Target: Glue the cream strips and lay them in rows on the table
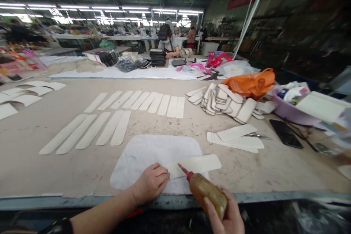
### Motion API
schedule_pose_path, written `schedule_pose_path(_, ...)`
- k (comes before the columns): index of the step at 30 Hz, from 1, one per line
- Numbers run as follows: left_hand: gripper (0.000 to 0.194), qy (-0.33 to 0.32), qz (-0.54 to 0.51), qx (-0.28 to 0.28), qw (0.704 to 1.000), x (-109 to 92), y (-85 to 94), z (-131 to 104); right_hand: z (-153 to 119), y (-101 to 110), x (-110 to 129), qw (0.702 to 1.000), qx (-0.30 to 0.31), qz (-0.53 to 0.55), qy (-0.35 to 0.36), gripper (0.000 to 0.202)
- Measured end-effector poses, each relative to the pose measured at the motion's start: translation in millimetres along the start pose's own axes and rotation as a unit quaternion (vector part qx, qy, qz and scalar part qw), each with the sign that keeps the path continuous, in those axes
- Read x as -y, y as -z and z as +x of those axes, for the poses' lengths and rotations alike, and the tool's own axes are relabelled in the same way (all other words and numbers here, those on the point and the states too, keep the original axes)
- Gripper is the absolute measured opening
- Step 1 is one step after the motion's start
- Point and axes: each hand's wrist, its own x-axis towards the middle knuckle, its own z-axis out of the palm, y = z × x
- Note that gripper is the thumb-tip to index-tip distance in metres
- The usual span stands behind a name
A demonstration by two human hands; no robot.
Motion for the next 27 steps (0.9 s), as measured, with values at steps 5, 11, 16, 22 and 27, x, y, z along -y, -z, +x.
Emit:
schedule_pose_path(5,0.018,-0.001,0.009,0.003,1.000,-0.3,0.2,0.6,-4.1,-17.5,7.9,0.993,0.053,-0.052,0.088,0.042)
schedule_pose_path(11,0.020,-0.001,0.013,0.004,1.000,-0.1,0.6,0.6,-15.1,-6.7,8.3,0.984,0.040,-0.112,0.133,0.044)
schedule_pose_path(16,0.017,0.002,0.001,0.004,1.000,2.3,-1.9,-1.9,-15.1,10.2,11.7,0.983,0.052,-0.125,0.122,0.040)
schedule_pose_path(22,0.018,0.015,-0.005,-0.004,1.000,3.0,-1.0,-1.7,3.9,41.1,7.3,0.986,-0.014,-0.162,0.045,0.043)
schedule_pose_path(27,0.019,-0.001,-0.013,-0.017,1.000,4.2,-1.9,-1.1,26.5,60.5,-6.9,0.975,-0.093,-0.202,0.017,0.050)
